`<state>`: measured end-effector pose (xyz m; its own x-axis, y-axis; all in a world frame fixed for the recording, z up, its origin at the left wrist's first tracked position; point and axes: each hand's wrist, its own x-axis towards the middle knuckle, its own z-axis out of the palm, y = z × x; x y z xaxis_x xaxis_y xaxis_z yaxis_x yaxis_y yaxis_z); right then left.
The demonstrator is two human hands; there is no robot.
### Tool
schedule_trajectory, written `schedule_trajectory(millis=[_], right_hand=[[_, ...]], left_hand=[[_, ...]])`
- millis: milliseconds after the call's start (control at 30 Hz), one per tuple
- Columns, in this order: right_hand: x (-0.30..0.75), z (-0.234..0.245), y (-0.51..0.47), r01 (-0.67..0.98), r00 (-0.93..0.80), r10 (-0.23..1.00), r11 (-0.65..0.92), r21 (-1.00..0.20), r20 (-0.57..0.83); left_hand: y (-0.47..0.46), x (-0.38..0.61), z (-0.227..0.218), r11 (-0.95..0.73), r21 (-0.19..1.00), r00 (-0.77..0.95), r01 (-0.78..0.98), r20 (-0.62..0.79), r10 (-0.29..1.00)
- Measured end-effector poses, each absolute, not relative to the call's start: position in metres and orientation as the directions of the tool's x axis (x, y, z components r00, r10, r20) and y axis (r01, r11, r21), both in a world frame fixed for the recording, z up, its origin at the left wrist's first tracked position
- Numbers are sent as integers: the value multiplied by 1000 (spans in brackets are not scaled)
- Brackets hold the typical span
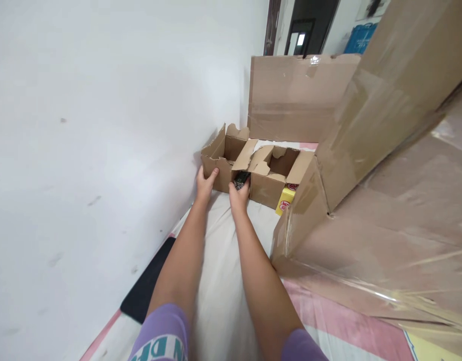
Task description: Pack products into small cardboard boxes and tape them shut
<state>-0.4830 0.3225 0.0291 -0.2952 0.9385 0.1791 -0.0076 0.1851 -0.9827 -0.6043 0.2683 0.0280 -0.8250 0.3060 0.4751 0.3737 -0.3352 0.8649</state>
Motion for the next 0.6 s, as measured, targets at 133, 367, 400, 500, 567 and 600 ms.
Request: schedule_trajectory(millis=[133, 367, 400, 500, 567, 600], right_hand=[[-478, 32, 323, 49, -312, 938, 172, -984, 148], [-482, 29, 327, -19, -298, 948, 110, -994, 110], [-483, 28, 327, -40, -296, 949, 103, -994, 110], [-482, 28, 324, -109, -298, 947, 93, -990, 121], [-480, 29, 321, -144, -299, 944, 98, -985, 138], [-480, 30, 319, -173, -307, 942, 81, -982, 132]], left_hand=[[272, -605, 28, -295, 857, -812, 423, 503, 296], [270, -586, 40, -52, 832, -787, 553, 541, 297], [269, -582, 43, -14, 821, -780, 571, 548, 302], [264, -577, 56, 86, 786, -771, 612, 570, 284], [260, -576, 67, 133, 763, -766, 633, 592, 252], [258, -576, 72, 152, 749, -760, 645, 605, 239]])
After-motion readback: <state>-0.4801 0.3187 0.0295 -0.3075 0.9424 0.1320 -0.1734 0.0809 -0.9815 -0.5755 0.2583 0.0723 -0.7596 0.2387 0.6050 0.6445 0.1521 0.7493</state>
